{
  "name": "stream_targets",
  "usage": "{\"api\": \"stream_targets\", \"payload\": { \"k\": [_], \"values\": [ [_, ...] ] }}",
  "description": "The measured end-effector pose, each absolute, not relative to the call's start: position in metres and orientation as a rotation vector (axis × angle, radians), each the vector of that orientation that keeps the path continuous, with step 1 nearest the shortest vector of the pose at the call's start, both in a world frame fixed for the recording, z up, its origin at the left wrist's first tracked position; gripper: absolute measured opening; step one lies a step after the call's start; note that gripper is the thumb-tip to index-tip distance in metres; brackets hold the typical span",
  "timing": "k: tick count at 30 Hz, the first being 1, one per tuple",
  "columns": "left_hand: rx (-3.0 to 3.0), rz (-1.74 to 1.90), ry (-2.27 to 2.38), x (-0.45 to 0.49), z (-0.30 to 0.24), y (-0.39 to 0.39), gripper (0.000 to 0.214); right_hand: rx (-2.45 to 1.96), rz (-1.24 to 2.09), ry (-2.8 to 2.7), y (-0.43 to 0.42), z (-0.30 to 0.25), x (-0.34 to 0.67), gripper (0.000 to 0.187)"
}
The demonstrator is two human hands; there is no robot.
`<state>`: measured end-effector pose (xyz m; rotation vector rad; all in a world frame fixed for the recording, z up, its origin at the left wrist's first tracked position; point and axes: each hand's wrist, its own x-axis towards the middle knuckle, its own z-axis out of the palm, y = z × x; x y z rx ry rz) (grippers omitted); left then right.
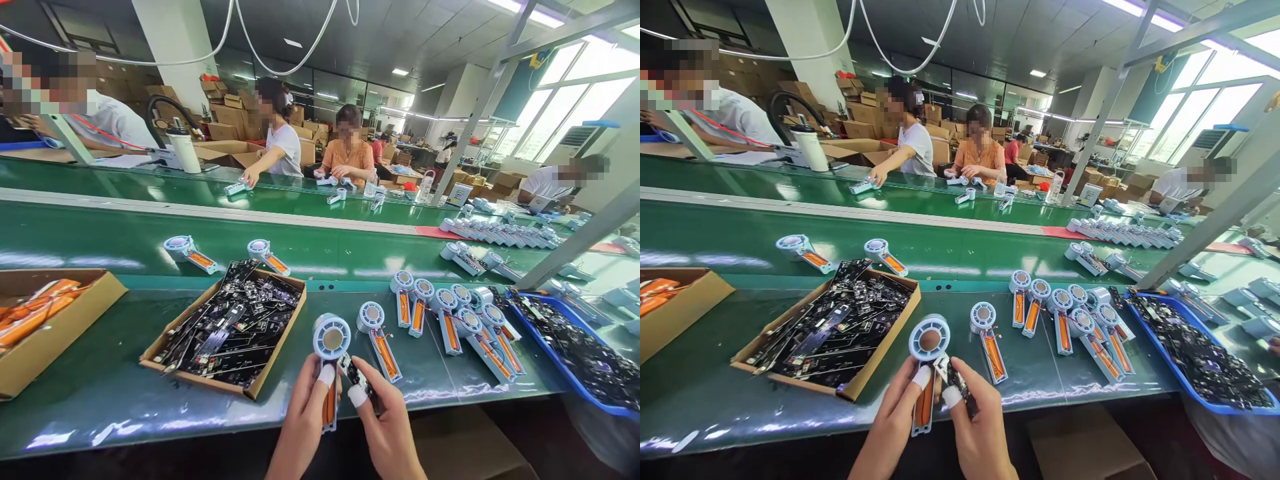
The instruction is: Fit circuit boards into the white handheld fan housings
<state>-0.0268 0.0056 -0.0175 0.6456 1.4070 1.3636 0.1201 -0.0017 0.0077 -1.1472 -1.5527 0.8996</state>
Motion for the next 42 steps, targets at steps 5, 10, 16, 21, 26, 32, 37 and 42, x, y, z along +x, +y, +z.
{"api": "stream_targets", "payload": {
  "k": [5, 10, 16, 21, 26, 32, 37, 42],
  "values": [
    [0.611, 1.39, 1.26, -0.019, -0.022, 0.004, 0.056, -1.137, 0.411, -1.735, 0.002, -0.006, 0.11, 0.042],
    [0.648, 1.38, 1.375, -0.012, -0.019, 0.0, 0.061, -1.174, 0.147, -1.887, 0.001, -0.005, 0.091, 0.053],
    [0.668, 1.361, 1.362, -0.013, -0.016, 0.001, 0.066, -1.305, -0.057, -2.102, -0.003, -0.003, 0.086, 0.064],
    [0.668, 1.427, 1.369, -0.015, -0.02, 0.005, 0.058, -1.221, 0.085, -2.465, -0.001, 0.022, 0.104, 0.073],
    [0.585, 1.406, 1.4, -0.02, -0.018, 0.007, 0.063, -1.043, 0.556, -2.489, 0.016, 0.031, 0.126, 0.076],
    [0.448, 1.346, 1.164, -0.011, 0.009, 0.009, 0.076, -0.931, 1.426, -1.666, 0.017, -0.001, 0.116, 0.094],
    [0.465, 1.395, 1.176, -0.002, 0.007, 0.015, 0.066, -0.952, 1.38, -1.535, 0.007, -0.007, 0.103, 0.073],
    [0.649, 1.332, 1.409, -0.013, 0.01, 0.022, 0.047, -1.003, 1.443, -1.457, 0.013, -0.004, 0.109, 0.063]
  ]
}}
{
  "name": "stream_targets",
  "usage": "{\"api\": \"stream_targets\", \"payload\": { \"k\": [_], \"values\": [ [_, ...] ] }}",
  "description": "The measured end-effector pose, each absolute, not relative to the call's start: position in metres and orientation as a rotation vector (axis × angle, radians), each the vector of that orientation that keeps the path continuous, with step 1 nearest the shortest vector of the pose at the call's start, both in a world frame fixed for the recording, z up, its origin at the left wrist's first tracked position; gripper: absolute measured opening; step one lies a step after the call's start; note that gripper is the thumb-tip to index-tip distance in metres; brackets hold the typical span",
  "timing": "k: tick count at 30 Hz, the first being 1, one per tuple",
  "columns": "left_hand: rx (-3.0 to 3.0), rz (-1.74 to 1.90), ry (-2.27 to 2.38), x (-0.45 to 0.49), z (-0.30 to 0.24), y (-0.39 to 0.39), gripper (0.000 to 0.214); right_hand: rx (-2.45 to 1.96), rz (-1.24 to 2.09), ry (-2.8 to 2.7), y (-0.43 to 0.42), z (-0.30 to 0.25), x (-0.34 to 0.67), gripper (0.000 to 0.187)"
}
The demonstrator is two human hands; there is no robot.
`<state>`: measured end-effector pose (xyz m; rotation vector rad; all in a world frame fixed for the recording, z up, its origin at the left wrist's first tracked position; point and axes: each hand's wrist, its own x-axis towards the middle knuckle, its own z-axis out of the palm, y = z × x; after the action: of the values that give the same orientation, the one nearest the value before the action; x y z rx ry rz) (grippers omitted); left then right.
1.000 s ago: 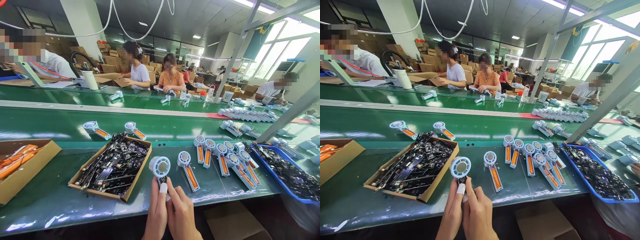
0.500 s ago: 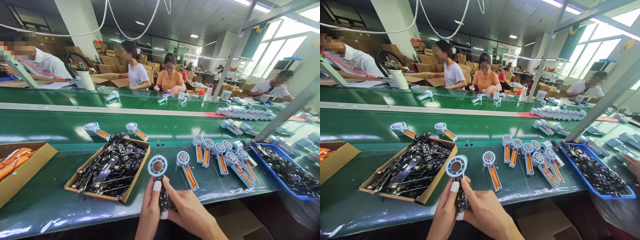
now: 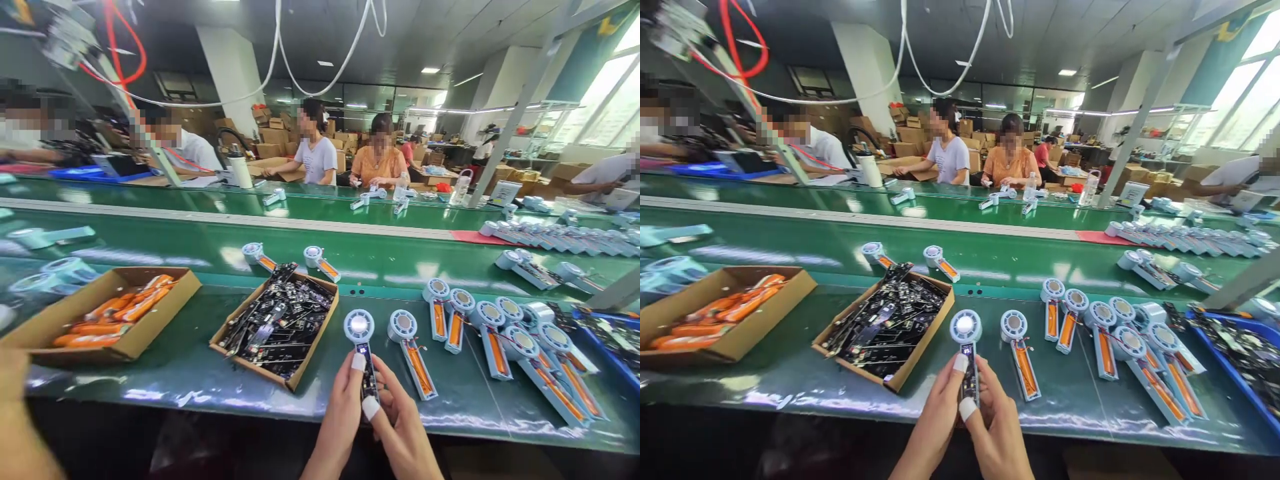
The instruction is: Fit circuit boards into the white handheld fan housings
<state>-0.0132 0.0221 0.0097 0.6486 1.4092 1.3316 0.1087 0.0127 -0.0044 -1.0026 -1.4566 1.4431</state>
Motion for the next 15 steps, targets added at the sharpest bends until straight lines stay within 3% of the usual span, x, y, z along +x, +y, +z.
{"api": "stream_targets", "payload": {
  "k": [5, 9, 13, 15],
  "values": [
    [1.387, 1.173, 1.605, -0.075, 0.037, 0.016, 0.018, -1.197, 1.19, -1.698, 0.036, -0.007, 0.129, 0.057],
    [1.69, 1.154, 2.248, -0.131, 0.064, 0.023, 0.027, -1.392, 0.66, -2.07, 0.046, -0.009, 0.136, 0.053],
    [2.135, 0.37, 2.471, -0.157, 0.085, 0.047, 0.039, -1.47, 0.344, -2.38, 0.041, -0.009, 0.132, 0.06],
    [2.253, 0.197, 2.396, -0.164, 0.093, 0.056, 0.035, -1.451, 0.349, -2.417, 0.037, -0.005, 0.136, 0.059]
  ]
}}
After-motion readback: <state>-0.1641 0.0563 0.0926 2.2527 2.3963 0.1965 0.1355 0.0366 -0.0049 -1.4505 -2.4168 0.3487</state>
